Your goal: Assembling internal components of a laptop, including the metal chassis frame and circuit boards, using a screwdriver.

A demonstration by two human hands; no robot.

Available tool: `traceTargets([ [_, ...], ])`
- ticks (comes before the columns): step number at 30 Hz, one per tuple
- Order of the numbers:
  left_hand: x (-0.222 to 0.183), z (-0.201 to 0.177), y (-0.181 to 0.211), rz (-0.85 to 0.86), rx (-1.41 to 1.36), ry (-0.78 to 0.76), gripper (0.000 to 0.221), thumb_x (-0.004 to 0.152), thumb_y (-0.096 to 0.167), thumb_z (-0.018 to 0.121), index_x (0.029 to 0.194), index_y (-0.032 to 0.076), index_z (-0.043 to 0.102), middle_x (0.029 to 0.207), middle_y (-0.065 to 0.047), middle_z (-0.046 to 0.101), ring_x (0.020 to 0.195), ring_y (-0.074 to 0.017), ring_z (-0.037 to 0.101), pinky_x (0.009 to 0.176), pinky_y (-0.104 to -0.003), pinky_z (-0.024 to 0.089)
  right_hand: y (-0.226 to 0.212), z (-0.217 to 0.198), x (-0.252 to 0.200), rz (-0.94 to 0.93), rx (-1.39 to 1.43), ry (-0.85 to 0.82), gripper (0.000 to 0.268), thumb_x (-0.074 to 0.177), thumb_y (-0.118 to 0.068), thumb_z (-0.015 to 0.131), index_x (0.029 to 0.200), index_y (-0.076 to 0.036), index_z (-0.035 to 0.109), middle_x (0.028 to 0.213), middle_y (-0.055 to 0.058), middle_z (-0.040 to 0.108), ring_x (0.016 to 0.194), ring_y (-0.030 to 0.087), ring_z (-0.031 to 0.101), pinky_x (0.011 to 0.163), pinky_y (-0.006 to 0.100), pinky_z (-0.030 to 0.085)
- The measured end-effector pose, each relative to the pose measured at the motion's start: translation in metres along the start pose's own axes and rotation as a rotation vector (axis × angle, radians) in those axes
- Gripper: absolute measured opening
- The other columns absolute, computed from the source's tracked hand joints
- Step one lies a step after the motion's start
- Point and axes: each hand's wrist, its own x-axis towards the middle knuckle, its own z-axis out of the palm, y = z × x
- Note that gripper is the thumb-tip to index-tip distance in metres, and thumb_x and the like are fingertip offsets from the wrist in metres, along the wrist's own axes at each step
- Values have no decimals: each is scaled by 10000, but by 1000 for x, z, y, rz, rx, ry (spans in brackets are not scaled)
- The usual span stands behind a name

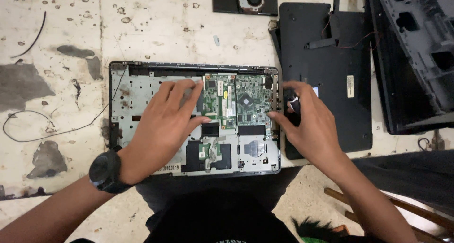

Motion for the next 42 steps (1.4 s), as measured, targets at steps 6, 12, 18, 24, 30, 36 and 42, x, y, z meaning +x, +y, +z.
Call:
traceTargets([
  [6,3,1,-1,-8,21,-7,594,955,416,700,1362,-1,587,1358,-119,528,1138,-328,504,910,-467,534,-3,-5,1,-117,-88,31,644,944,-438,725,1473,-119,543,1099,165,695,948,361,651,795,507,521],
  [12,3,4,-7,1,13,-25,681,960,542,648,1399,29,563,1391,-123,541,1187,-333,517,988,-463,494,1,-6,9,-138,-170,-50,696,949,-432,690,1551,-156,476,1120,129,708,1046,334,586,765,502,496],
  [18,4,12,-13,-32,-28,-138,750,929,590,630,1433,41,545,1435,-76,520,1205,-297,487,963,-457,489,-2,-9,7,-149,-175,-44,717,943,-431,693,1560,-163,447,1058,89,727,1054,292,609,797,479,538],
  [24,6,8,-7,-29,-182,-109,529,963,391,683,1400,134,534,1436,-85,533,1234,-345,494,1005,-511,491,1,-5,13,18,-51,-29,502,878,-427,776,1282,-167,630,1127,95,669,1042,283,674,726,450,563],
  [30,6,10,-13,-91,-202,-142,523,952,423,705,1335,97,563,1296,-137,547,1148,-330,517,926,-452,494,-10,-11,18,250,228,-65,394,876,-347,796,1221,-232,644,971,10,637,991,194,666,816,456,487],
  [36,6,5,-11,-106,-360,-201,432,1009,310,631,1379,124,509,1398,-151,449,1256,-376,434,1007,-547,501,-9,-14,20,239,328,-26,392,865,-252,809,933,-127,443,1090,1,737,919,163,668,821,383,452],
  [42,8,2,-8,-54,-340,-127,334,1100,260,441,1378,84,497,1406,-188,460,1280,-392,424,1032,-547,481,-7,-12,20,325,49,-153,361,897,-391,772,996,-150,522,1083,-34,683,989,261,601,783,479,458],
])
